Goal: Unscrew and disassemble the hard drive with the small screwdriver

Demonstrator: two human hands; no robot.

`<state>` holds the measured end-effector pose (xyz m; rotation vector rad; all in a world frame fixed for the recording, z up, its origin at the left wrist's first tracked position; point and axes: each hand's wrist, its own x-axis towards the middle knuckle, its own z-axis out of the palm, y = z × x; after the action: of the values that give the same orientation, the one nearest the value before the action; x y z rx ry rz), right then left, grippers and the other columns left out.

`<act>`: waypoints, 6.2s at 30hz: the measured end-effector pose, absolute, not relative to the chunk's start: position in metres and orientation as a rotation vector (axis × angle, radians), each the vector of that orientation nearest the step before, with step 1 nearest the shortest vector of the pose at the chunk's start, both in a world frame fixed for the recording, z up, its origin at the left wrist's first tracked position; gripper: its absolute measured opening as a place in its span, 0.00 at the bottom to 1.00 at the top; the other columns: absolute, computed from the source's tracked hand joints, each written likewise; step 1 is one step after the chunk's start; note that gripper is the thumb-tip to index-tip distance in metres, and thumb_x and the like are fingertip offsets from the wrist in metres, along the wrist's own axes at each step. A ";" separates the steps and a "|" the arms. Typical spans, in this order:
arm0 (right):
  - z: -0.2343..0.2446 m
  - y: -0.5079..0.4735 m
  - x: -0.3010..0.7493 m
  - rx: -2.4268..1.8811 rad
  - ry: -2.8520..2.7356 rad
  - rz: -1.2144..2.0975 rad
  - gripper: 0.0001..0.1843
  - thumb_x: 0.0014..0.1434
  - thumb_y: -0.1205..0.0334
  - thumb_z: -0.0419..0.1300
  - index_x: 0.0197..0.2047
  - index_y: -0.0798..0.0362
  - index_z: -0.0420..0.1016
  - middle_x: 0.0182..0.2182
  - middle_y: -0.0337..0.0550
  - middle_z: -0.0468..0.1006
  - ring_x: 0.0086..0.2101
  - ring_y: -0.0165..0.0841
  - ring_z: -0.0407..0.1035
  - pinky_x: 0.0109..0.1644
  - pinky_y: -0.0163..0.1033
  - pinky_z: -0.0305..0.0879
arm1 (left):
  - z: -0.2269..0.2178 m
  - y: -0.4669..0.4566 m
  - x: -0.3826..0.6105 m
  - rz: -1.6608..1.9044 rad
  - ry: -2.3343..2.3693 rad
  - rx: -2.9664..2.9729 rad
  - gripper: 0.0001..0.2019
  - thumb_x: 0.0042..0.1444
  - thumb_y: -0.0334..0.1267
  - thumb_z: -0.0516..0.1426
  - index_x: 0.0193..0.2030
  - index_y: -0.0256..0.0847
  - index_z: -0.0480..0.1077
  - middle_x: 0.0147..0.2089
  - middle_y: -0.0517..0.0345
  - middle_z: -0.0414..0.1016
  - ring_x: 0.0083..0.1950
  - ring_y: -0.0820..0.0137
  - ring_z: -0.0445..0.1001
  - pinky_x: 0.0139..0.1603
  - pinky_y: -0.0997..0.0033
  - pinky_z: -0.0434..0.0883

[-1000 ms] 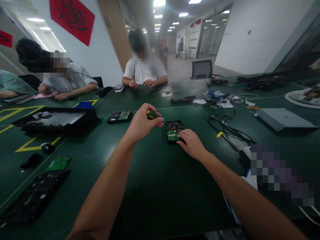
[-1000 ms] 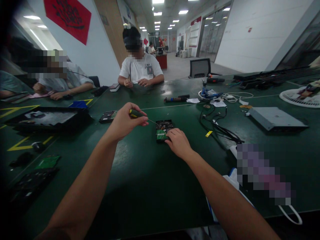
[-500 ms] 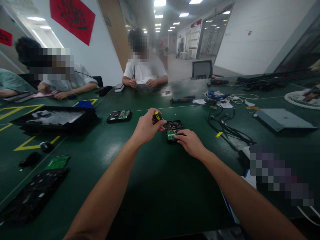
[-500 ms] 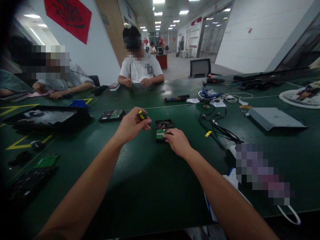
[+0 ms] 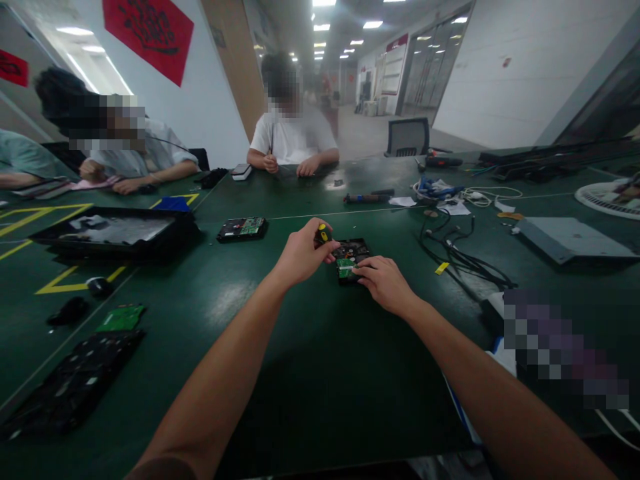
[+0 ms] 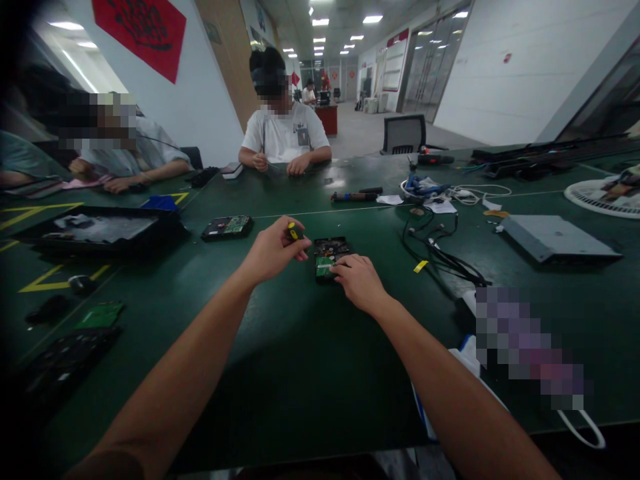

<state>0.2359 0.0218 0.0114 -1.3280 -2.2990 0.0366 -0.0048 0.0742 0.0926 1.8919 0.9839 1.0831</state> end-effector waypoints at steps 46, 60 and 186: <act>0.019 0.015 0.230 -1.348 -2.310 0.005 0.14 0.66 0.66 0.62 0.53 0.49 0.82 0.52 0.50 0.78 0.49 0.44 0.67 0.52 0.53 0.69 | 0.092 0.078 0.003 0.900 0.638 1.683 0.10 0.61 0.37 0.62 0.45 0.42 0.66 0.41 0.56 0.75 0.43 0.68 0.75 0.40 0.69 0.73; 0.012 0.019 0.236 -1.296 -2.254 0.152 0.15 0.67 0.65 0.61 0.55 0.48 0.80 0.53 0.50 0.76 0.50 0.42 0.71 0.55 0.52 0.71 | 0.104 0.077 0.018 0.929 0.719 1.536 0.20 0.65 0.56 0.56 0.41 0.40 0.75 0.36 0.53 0.73 0.37 0.68 0.74 0.28 0.74 0.68; 0.012 0.025 0.245 -1.830 -1.811 0.521 0.16 0.70 0.52 0.55 0.50 0.53 0.78 0.24 0.37 0.81 0.27 0.33 0.76 0.34 0.36 0.63 | 0.114 0.073 0.015 1.017 0.787 1.342 0.09 0.58 0.39 0.59 0.36 0.36 0.78 0.44 0.46 0.75 0.45 0.65 0.73 0.31 0.74 0.74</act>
<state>0.2452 0.0247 0.0119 -1.8302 -1.8106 0.5209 0.0153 0.0730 0.1138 1.3415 0.7873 1.0173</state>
